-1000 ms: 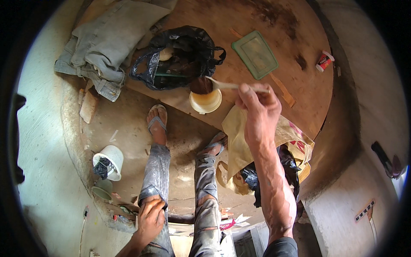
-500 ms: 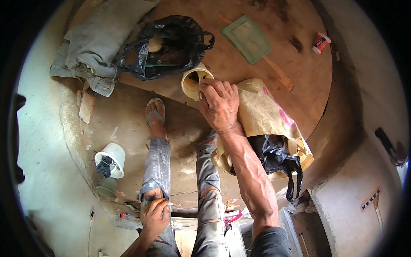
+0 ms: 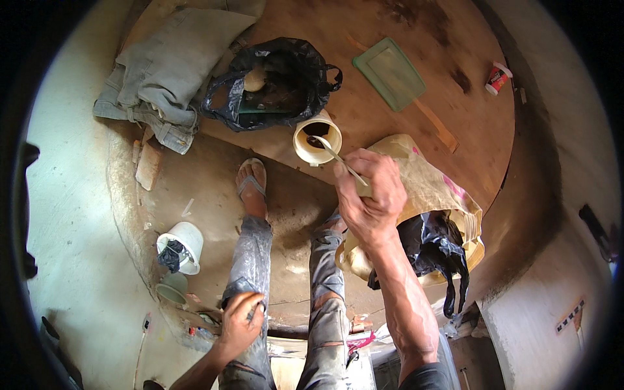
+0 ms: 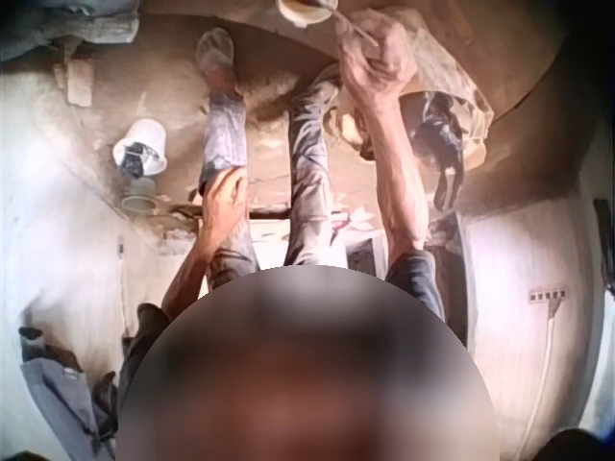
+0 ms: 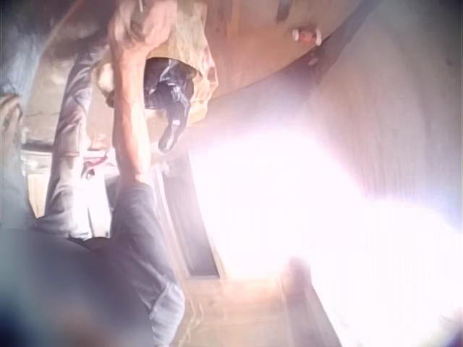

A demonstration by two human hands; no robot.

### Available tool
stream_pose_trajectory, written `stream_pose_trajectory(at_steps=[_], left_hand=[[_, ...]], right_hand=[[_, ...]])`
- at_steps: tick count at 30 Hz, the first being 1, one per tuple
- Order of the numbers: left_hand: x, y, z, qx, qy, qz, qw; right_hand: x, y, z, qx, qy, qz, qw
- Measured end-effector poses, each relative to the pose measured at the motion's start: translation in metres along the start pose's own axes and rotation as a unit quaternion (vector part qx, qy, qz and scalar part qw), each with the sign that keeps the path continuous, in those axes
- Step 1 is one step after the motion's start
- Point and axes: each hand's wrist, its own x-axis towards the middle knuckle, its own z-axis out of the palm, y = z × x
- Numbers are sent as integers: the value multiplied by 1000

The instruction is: The person removes a beige tote bag from a wall hook, places it on a wooden surface, and opens a black plastic bag inside it. They pour a white granular substance from a small plastic bag into a cup, then place the small bag into the black plastic bag and close it. The tote bag is returned to the wall hook. The person then picks up a pair of grey pants and holds them up.

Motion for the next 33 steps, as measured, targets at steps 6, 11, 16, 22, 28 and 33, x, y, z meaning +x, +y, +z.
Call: stream_pose_trajectory(at_steps=[6, 11, 16, 22, 28, 33], left_hand=[[164, 57, -38, -26, 176, 227, 958], [291, 91, -61, 66, 187, 335, 921], [353, 72, -88, 377, 110, 202, 897], [375, 53, -104, 377, 175, 134, 900], [377, 59, -98, 277, 168, 168, 931], [397, 62, -94, 363, 147, 169, 904]], right_hand=[[31, -14, 5, 131, 87, 164, 974], [74, -6, 38, 110, 53, 83, 989], [108, 21, 80, -53, -75, -66, 994], [106, 40, 96, -148, -119, -61, 980], [105, 41, 93, -128, -86, -31, 987], [101, 37, 91, -90, -76, -24, 993]])
